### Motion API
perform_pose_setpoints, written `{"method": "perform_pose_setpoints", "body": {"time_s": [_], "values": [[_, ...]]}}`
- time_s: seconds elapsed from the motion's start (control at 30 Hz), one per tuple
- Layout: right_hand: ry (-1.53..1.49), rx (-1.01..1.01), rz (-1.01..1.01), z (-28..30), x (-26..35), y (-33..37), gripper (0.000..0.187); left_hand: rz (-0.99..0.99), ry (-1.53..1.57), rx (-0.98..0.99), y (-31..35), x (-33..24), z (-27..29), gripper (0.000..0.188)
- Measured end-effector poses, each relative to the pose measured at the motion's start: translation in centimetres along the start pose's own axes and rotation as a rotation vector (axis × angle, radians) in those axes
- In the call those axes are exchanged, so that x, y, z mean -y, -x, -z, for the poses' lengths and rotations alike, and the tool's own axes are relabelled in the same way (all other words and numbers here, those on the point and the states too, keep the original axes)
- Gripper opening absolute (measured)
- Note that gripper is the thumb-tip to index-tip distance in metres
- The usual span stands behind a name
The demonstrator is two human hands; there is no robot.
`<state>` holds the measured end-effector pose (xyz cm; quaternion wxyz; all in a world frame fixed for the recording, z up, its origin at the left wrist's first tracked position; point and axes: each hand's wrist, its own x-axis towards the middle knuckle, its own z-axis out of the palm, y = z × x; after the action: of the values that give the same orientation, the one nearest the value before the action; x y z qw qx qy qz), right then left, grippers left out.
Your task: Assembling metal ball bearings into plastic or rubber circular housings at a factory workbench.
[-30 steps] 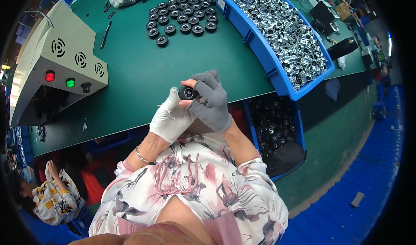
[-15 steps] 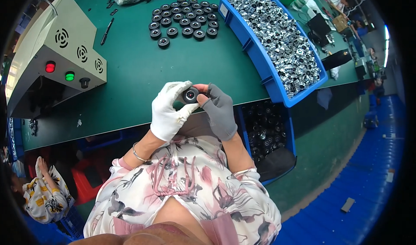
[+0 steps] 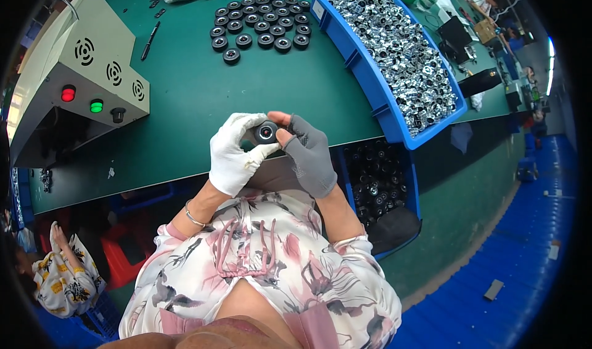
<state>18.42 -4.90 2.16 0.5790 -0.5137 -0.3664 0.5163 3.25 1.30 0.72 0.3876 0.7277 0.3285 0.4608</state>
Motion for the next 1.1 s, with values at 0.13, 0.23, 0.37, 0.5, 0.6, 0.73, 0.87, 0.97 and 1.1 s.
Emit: {"method": "perform_pose_setpoints", "body": {"time_s": [0.13,0.23,0.37,0.5,0.6,0.73,0.87,0.97,1.1], "values": [[0.036,0.006,0.071,0.6,0.7,0.1,0.035,0.037,-0.006,0.006,0.1,-0.1,0.1,0.046],[0.223,0.02,0.059,0.8,1.5,0.2,0.034,0.055,-0.013,0.013,0.2,-0.1,0.2,0.046],[0.336,0.037,0.112,0.6,1.3,0.1,0.034,0.054,-0.085,0.016,0.2,0.2,0.2,0.047],[0.258,0.104,0.015,0.6,1.8,-0.4,0.036,-0.027,-0.091,-0.064,0.1,0.3,0.0,0.046],[-0.142,0.113,-0.071,0.7,0.3,-0.8,0.039,0.034,0.024,-0.112,0.1,-0.9,-0.2,0.047],[0.113,0.043,0.044,0.2,0.1,-1.1,0.043,0.04,-0.084,-0.077,-0.2,0.1,-0.1,0.047],[0.535,0.025,0.255,-0.8,0.5,-1.9,0.045,0.0,-0.192,-0.048,-0.4,1.1,0.3,0.049],[0.793,0.069,0.27,-1.5,0.9,-3.2,0.042,-0.092,-0.388,-0.044,-0.5,2.0,0.6,0.05],[0.934,0.12,0.258,-1.8,0.9,-5.1,0.038,0.013,-0.441,0.049,-0.6,1.9,1.9,0.056]]}}
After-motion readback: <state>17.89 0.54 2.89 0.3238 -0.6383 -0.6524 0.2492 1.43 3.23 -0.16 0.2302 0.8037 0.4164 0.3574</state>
